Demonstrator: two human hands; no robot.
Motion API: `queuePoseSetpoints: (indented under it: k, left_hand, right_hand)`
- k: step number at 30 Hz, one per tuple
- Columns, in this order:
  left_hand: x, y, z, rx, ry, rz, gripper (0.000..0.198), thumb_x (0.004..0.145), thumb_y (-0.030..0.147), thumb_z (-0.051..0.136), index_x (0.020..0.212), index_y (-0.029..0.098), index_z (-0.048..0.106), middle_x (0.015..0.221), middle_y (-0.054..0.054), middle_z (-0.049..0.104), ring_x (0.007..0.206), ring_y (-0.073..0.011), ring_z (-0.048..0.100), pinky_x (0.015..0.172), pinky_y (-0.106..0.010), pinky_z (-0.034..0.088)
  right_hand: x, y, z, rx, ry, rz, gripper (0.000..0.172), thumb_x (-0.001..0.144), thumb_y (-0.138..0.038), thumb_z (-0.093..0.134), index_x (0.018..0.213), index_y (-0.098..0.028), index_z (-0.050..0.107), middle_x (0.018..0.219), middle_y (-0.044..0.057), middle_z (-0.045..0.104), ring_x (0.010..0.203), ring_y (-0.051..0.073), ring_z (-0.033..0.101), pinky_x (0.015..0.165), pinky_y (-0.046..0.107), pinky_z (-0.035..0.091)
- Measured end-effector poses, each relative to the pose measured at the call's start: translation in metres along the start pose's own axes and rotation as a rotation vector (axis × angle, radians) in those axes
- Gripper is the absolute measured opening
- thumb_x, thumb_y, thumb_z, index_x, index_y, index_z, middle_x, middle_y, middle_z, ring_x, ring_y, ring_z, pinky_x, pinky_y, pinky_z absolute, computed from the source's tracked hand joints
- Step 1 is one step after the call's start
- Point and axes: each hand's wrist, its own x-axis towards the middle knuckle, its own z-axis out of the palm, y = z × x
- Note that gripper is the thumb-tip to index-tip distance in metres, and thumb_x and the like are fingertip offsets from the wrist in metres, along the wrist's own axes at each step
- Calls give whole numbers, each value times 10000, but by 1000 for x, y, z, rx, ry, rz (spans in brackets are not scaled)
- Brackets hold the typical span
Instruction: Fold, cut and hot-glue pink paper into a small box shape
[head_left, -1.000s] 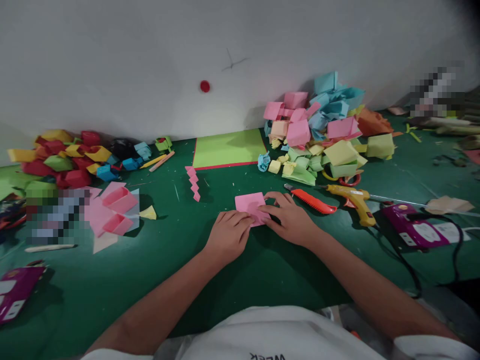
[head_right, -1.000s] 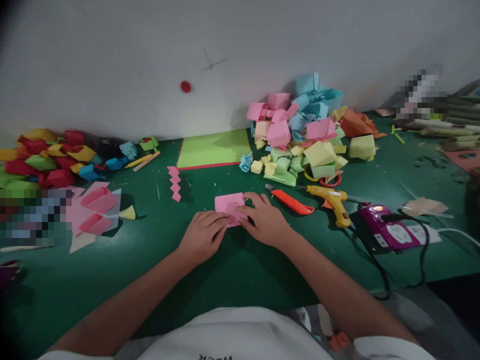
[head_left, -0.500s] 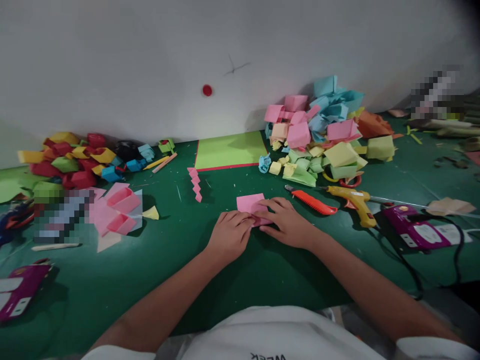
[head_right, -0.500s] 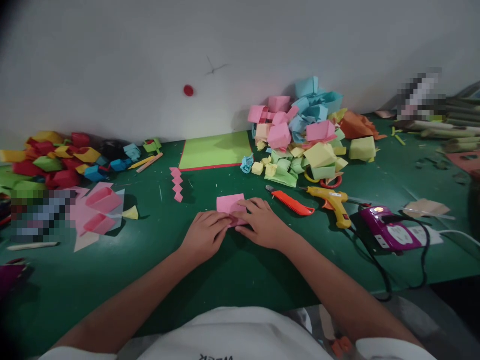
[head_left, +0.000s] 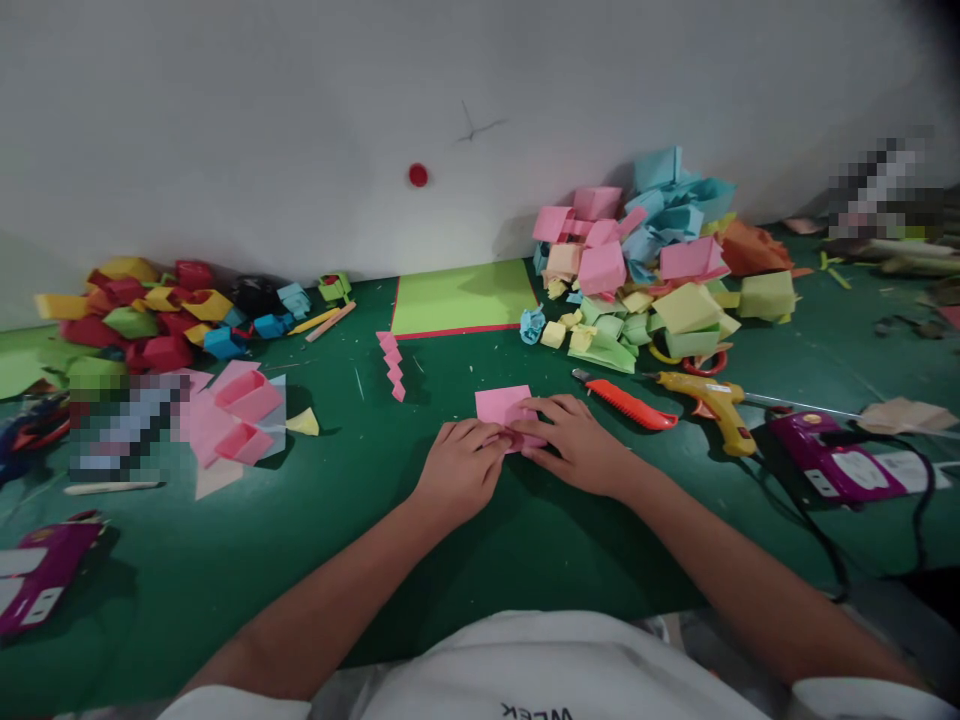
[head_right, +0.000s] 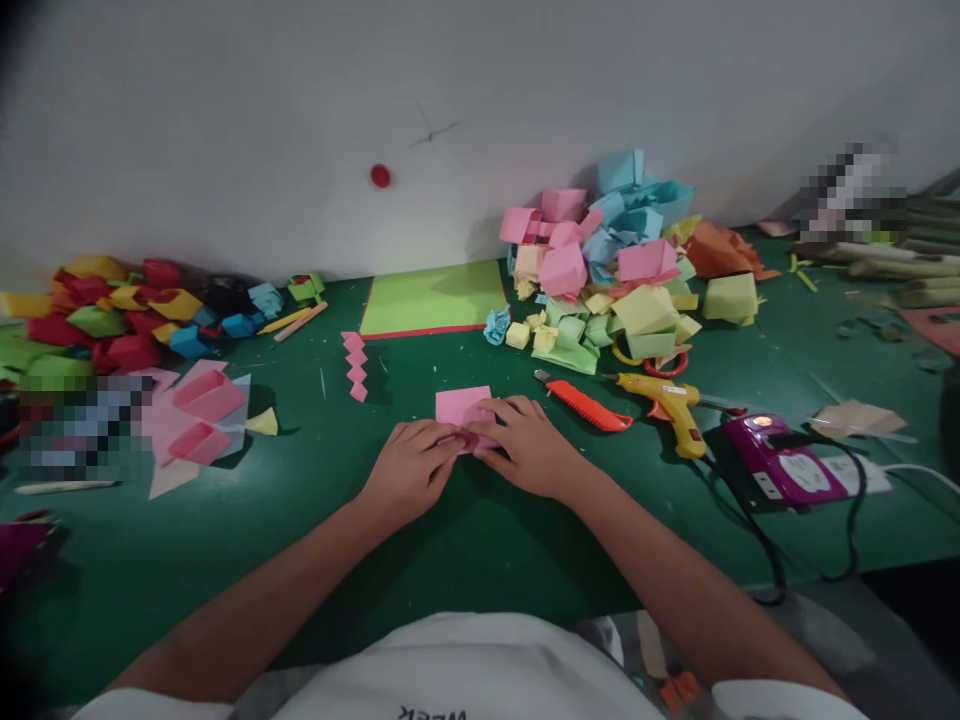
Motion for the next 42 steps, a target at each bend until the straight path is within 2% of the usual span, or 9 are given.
queuePoseSetpoints:
  k: [10, 18, 26, 33, 38, 42]
  left_hand:
    - [0, 1, -1, 14, -15, 4, 276, 991, 185, 523, 1182, 228, 718, 1217, -53, 734, 1119, -238, 639, 896, -427, 464]
    - [-3, 5, -2, 54, -29, 22, 315, 1013, 239, 498, 1263, 218, 688, 1250, -71, 732, 1171, -240, 636, 956, -443, 457]
    - [-7, 10, -6, 104, -88, 30, 399, 1015, 365, 487, 1314, 164, 660, 1327, -95, 702, 1235, -283, 624, 1003, -466, 444]
    - [-9, 12, -13, 117, -192, 39, 473, 1010, 424, 479, 1389, 169, 604, 1413, -108, 647, 1304, -294, 598, 1015, -459, 447]
    - [-9, 9, -26, 84, -369, 57, 608, 1010, 482, 455, 1497, 120, 470, 1547, -141, 508, 1427, -308, 484, 1098, -476, 393]
    - [-15, 4, -33, 41, -422, 89, 744, 976, 556, 501, 1557, 115, 356, 1617, -165, 393, 1497, -319, 383, 1154, -514, 320]
  right_hand:
    - [0, -1, 0, -15, -5, 12, 401, 1030, -425, 467, 1374, -293, 627, 1496, 78, 536, 1225, 317, 476, 1032, 521, 409]
    - [-2, -1, 2, -20, 14, 19, 397, 1031, -423, 467, 1381, -330, 627, 1479, 67, 555, 1195, 309, 496, 1007, 516, 434]
    - [-2, 1, 3, -24, 40, 0, 394, 1029, -410, 467, 1380, -343, 635, 1448, 73, 587, 1172, 304, 527, 987, 514, 448]
    - [-2, 5, 7, -13, 46, -21, 392, 1031, -408, 461, 1366, -334, 649, 1458, 72, 578, 1148, 301, 528, 987, 521, 447]
    - [-2, 7, 9, -20, 40, -16, 389, 1027, -405, 477, 1375, -346, 641, 1468, 66, 572, 1176, 297, 527, 991, 502, 439]
    - [-2, 5, 7, -23, 40, -11, 404, 1029, -392, 482, 1410, -353, 609, 1467, 68, 573, 1188, 296, 522, 993, 504, 437]
